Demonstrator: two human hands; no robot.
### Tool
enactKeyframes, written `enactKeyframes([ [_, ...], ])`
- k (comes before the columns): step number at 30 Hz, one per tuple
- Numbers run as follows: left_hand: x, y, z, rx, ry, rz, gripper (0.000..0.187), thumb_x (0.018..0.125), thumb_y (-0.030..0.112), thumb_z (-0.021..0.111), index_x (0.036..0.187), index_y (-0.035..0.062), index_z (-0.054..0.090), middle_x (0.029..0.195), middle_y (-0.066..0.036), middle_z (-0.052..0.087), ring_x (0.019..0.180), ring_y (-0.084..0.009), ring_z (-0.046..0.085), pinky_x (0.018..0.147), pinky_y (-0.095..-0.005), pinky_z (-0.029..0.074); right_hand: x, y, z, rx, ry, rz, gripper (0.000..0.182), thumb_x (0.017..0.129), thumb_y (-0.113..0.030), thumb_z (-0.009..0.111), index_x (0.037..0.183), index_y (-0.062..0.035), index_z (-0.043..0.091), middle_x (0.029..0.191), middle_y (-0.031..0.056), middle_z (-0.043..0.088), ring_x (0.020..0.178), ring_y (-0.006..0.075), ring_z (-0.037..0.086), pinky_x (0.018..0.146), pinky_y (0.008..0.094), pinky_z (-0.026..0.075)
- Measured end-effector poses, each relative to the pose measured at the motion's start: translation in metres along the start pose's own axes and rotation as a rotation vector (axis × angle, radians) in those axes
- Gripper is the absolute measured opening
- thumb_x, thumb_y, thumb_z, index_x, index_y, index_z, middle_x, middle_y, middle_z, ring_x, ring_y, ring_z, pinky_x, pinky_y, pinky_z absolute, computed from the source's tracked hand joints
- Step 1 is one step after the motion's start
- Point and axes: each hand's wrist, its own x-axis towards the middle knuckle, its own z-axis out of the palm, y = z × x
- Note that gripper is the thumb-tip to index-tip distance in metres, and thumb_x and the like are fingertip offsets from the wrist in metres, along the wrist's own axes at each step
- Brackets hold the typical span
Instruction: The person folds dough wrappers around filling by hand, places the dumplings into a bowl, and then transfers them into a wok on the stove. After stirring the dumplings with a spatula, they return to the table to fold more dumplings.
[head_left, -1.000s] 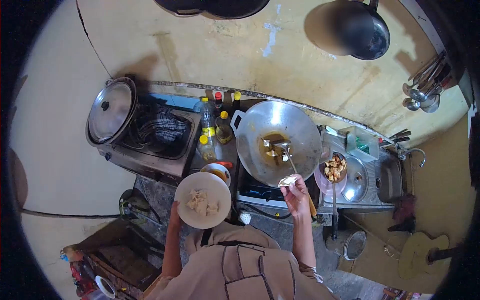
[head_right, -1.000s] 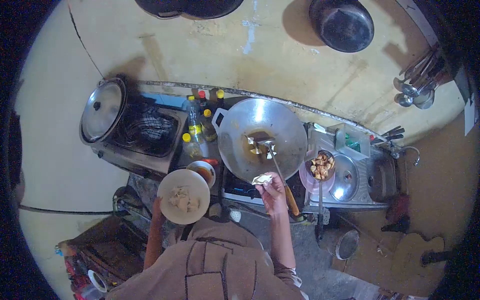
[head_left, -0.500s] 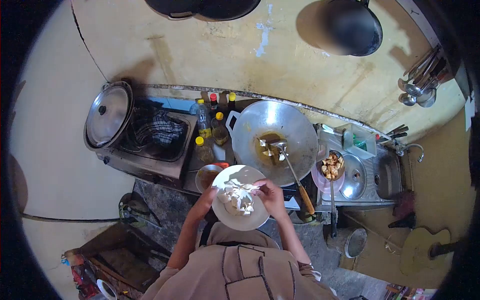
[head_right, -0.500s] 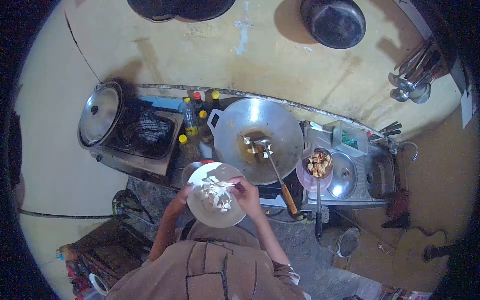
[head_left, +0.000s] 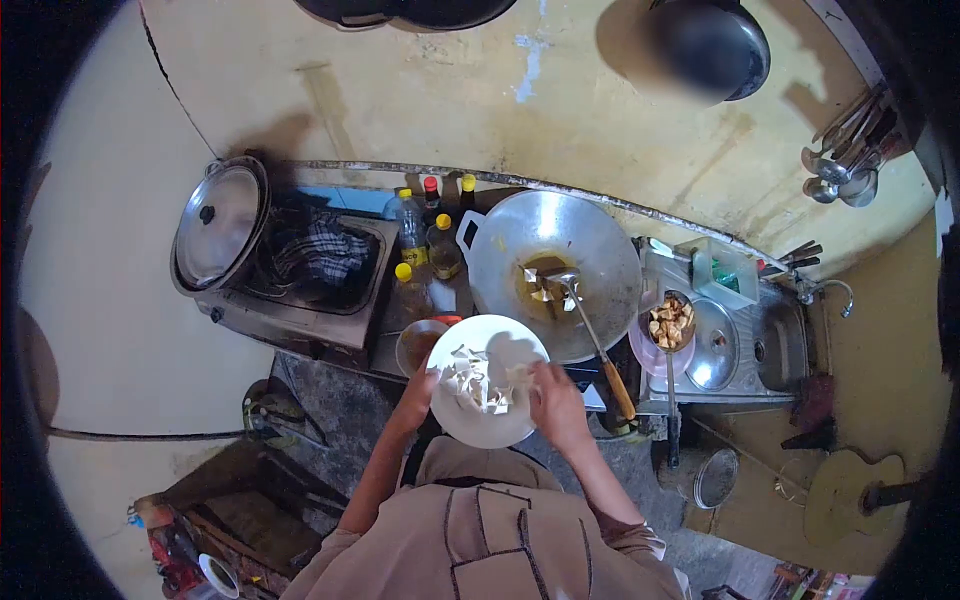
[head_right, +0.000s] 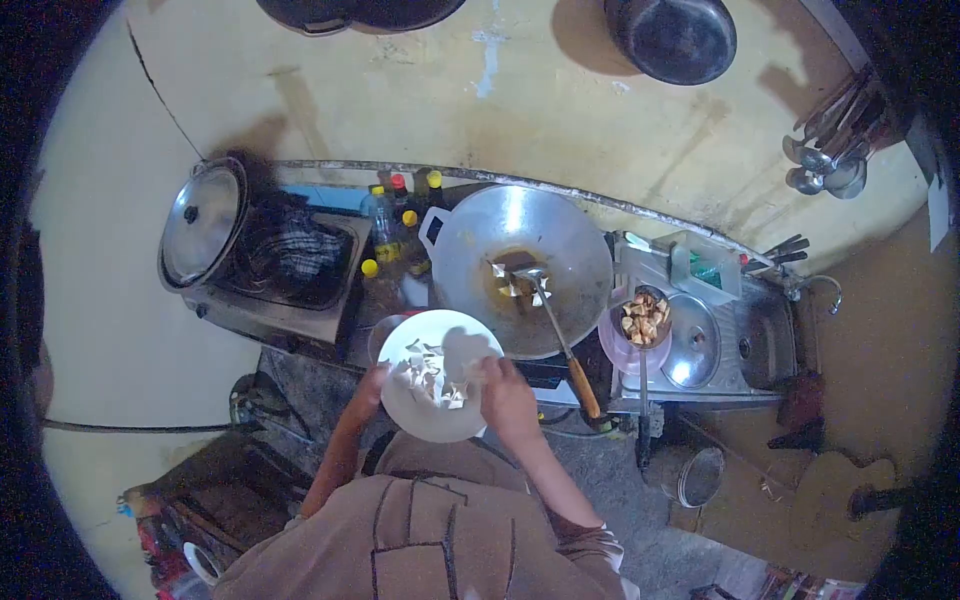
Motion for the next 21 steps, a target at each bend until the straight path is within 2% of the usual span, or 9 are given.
enactKeyframes([
  [3,-0.007,0.018,0.014,-0.071,0.115,-0.041,0.044,0.089,0.026,0.033,0.124,0.0000,0.033,0.120,-0.011,0.043,0.109,-0.0172,0.040,0.093,-0.0294,0.031,-0.007,-0.008,0.006,-0.174,-0.080,-0.252,0.024,0.068,-0.005,0.052,0.092,-0.0038,0.050,0.093,0.0142,0.048,0.081,0.0281,0.055,0.059,0.0367,0.050],
  [6,-0.004,0.019,0.013,0.046,0.099,-0.055,0.044,0.088,0.025,0.033,0.124,-0.0003,0.033,0.119,-0.011,0.043,0.109,-0.0181,0.040,0.093,-0.0302,0.030,-0.004,-0.008,0.016,-0.178,-0.087,-0.335,0.023,0.070,-0.007,0.050,0.093,-0.0045,0.052,0.091,0.0151,0.050,0.073,0.0282,0.058,0.056,0.0358,0.050],
  [9,-0.009,0.017,0.013,0.039,0.096,-0.020,0.046,0.087,0.027,0.034,0.125,0.0004,0.033,0.119,-0.011,0.044,0.108,-0.0189,0.041,0.093,-0.0306,0.030,-0.003,-0.002,0.030,-0.309,-0.199,-0.303,0.024,0.071,-0.007,0.052,0.095,-0.0071,0.051,0.089,0.0127,0.050,0.075,0.0276,0.058,0.055,0.0358,0.050],
  [12,-0.009,0.016,0.010,0.063,0.075,-0.053,0.050,0.086,0.031,0.037,0.125,0.0003,0.032,0.118,-0.011,0.044,0.108,-0.0191,0.041,0.093,-0.0305,0.030,0.000,-0.005,0.023,-0.179,-0.312,-0.372,0.027,0.072,-0.009,0.051,0.099,-0.0097,0.049,0.085,0.0124,0.051,0.066,0.0286,0.059,0.051,0.0371,0.049],
  [15,-0.002,-0.013,-0.001,0.046,0.065,-0.053,0.051,0.085,0.032,0.038,0.124,-0.0010,0.034,0.118,-0.011,0.044,0.108,-0.0188,0.041,0.092,-0.0304,0.030,-0.001,-0.004,0.028,-0.178,-0.284,-0.417,0.030,0.073,-0.010,0.052,0.102,-0.0107,0.047,0.081,0.0127,0.052,0.061,0.0292,0.059,0.050,0.0382,0.048],
  [18,-0.004,-0.018,-0.002,-0.011,0.072,-0.037,0.050,0.085,0.032,0.038,0.122,-0.0015,0.035,0.117,-0.012,0.045,0.107,-0.0181,0.042,0.091,-0.0304,0.032,-0.001,-0.001,0.029,-0.224,-0.309,-0.425,0.030,0.073,-0.011,0.053,0.103,-0.0102,0.047,0.081,0.0132,0.052,0.063,0.0284,0.059,0.051,0.0386,0.049],
  [21,-0.012,-0.012,0.002,-0.051,0.126,-0.026,0.048,0.088,0.035,0.032,0.119,-0.0009,0.038,0.110,-0.011,0.050,0.095,-0.0178,0.050,0.083,-0.0308,0.040,-0.003,0.003,0.034,-0.237,-0.339,-0.381,0.031,0.074,-0.012,0.053,0.105,-0.0094,0.047,0.080,0.0141,0.052,0.063,0.0288,0.059,0.052,0.0389,0.048],
])
